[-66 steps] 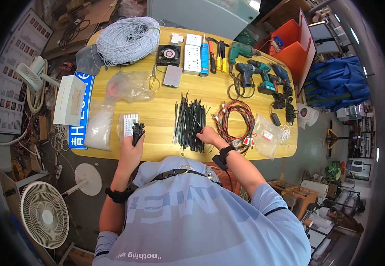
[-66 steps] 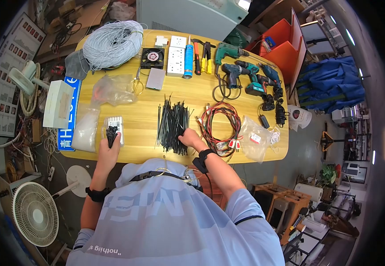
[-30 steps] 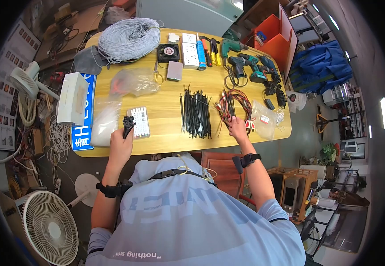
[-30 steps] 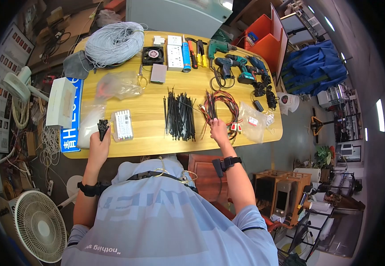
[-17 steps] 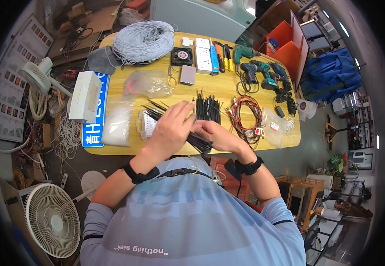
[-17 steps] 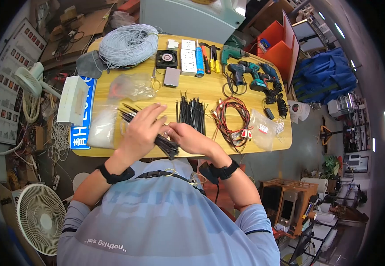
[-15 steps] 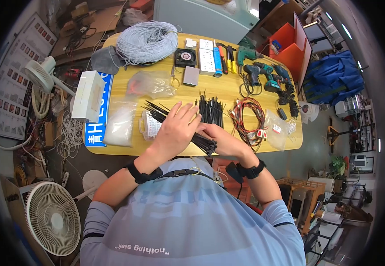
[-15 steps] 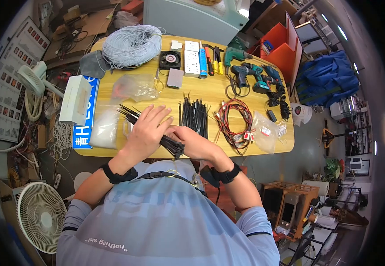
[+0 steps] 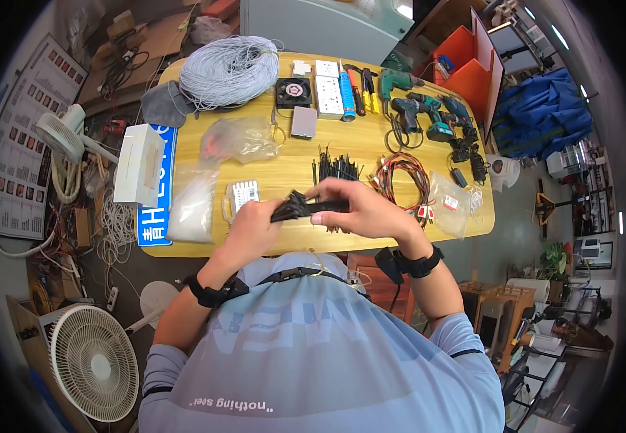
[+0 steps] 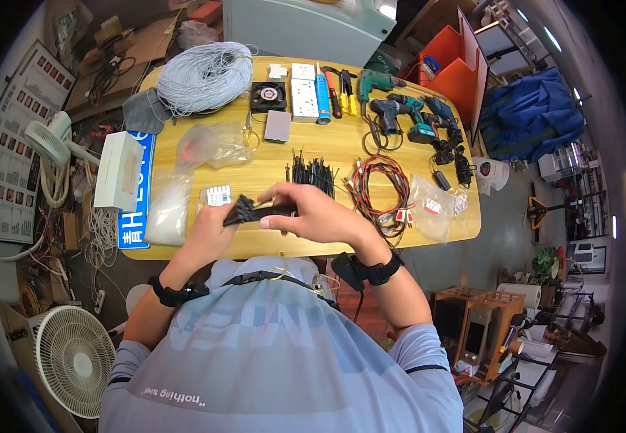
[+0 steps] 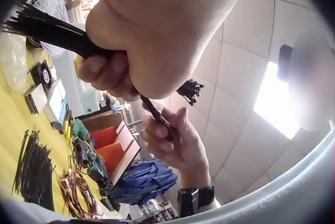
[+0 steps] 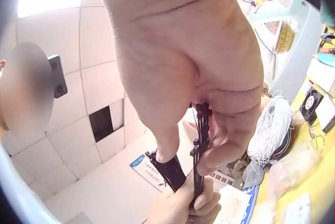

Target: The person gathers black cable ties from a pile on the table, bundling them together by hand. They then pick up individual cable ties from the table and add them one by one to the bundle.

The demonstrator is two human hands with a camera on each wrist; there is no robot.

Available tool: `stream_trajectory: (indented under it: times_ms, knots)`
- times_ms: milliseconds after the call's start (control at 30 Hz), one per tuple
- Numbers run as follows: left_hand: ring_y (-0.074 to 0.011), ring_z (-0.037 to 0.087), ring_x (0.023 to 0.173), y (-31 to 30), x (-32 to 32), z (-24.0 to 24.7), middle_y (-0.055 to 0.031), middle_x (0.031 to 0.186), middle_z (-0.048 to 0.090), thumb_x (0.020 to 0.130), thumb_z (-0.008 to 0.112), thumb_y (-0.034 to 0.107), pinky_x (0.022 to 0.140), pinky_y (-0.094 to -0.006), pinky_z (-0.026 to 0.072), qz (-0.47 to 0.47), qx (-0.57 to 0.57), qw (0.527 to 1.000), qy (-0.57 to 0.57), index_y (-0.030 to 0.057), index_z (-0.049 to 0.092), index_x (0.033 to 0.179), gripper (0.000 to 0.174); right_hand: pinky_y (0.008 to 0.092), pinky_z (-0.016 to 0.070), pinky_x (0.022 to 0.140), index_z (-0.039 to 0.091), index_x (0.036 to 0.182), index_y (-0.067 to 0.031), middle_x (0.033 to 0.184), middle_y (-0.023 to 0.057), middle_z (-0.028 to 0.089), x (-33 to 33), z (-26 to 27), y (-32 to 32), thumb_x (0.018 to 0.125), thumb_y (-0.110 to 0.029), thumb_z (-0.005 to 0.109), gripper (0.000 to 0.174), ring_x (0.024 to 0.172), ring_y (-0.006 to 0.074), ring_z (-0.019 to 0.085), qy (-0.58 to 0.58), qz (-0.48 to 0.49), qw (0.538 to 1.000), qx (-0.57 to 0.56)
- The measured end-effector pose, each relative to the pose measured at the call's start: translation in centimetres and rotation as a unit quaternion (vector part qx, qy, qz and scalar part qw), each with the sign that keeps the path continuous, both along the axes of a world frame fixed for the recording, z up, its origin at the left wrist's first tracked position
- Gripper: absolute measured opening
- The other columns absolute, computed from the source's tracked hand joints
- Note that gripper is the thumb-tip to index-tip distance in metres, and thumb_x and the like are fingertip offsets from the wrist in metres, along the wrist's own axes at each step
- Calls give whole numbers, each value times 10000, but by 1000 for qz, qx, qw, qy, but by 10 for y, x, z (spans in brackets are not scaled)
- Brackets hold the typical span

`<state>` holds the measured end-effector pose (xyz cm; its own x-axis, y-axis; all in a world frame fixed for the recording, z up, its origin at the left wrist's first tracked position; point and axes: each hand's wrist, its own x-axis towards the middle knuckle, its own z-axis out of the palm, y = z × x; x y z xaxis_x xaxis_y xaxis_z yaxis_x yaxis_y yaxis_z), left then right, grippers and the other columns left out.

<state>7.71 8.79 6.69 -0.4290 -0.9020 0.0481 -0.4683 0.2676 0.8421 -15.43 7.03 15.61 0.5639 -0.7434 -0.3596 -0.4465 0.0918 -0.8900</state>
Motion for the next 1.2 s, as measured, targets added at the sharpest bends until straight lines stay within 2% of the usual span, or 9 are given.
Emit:
stream_trajectory:
  times_ms: [133, 233, 267, 400, 500, 700, 800, 967, 1200]
  knots:
    - [-438, 620, 767, 0, 6, 8, -265, 759, 612, 812, 591, 38, 656, -443, 480, 90, 9, 995, 43, -44, 642, 945, 164, 275, 521, 797, 463, 1355, -20, 1065, 63, 603, -4, -12, 1, 873, -142, 754, 575, 889, 118, 617, -55, -59, 994, -74]
    - [-434, 615, 742, -1, 6, 15, -261, 740, 603, 820, 585, 34, 636, -432, 467, 94, 27, 994, 49, -51, 632, 914, 135, 353, 480, 958, 296, 1463, 3, 1300, 191, 513, 8, -16, 4, 820, -261, 807, 863, 1098, 228, 587, -89, -72, 965, -235]
    - [-432, 612, 727, -1, 6, 17, -257, 732, 600, 825, 580, 35, 626, -429, 461, 89, 35, 994, 61, -51, 627, 899, 123, 403, 404, 1067, 250, 1484, 26, 1379, 218, 459, 10, -13, 3, 820, -292, 798, 918, 1248, 291, 511, -63, -52, 966, -245]
    - [-428, 617, 721, 1, -1, 18, -253, 723, 598, 830, 572, 36, 623, -427, 460, 87, 37, 993, 76, -53, 620, 880, 112, 424, 325, 1143, 218, 1493, 46, 1477, 252, 379, 22, -18, 9, 836, -334, 773, 940, 1377, 362, 394, -59, -57, 950, -302]
    - [-428, 620, 723, 6, -7, 24, -252, 723, 602, 826, 571, 35, 625, -429, 462, 101, 22, 991, 89, -52, 619, 871, 108, 428, 353, 1123, 179, 1540, -41, 1540, 186, 332, 25, -14, 15, 844, -249, 774, 939, 1406, 310, 376, -21, -46, 942, -331]
    - [-435, 622, 738, 13, -5, 27, -255, 740, 615, 814, 575, 19, 636, -432, 468, 96, 3, 992, 77, -52, 623, 878, 107, 421, 315, 1150, 153, 1547, -32, 1576, 184, 271, 27, -9, 22, 842, -264, 769, 965, 1428, 306, 345, -50, -25, 955, -290]
    - [-437, 620, 734, 21, -1, 27, -260, 744, 613, 800, 577, 3, 635, -434, 467, 116, -13, 989, 93, -57, 621, 880, 109, 412, 306, 1151, 160, 1531, 15, 1535, 241, 307, 21, -3, 17, 815, -343, 789, 1018, 1427, 358, 322, -105, -114, 934, -321]
    - [-442, 611, 731, 26, 4, 28, -263, 738, 606, 779, 584, -8, 633, -441, 465, 110, 12, 989, 98, -63, 616, 889, 126, 418, 259, 1175, 136, 1532, 27, 1558, 258, 255, 41, -15, 26, 822, -394, 767, 1040, 1436, 389, 291, -35, 23, 930, -365]
    - [-450, 603, 730, 26, 7, 29, -267, 730, 601, 780, 587, 17, 621, -434, 463, 130, -18, 988, 78, -66, 607, 888, 138, 425, 269, 1174, 84, 1533, 42, 1566, 276, 208, 41, -14, 26, 819, -424, 761, 1089, 1450, 400, 247, -17, -6, 934, -357]
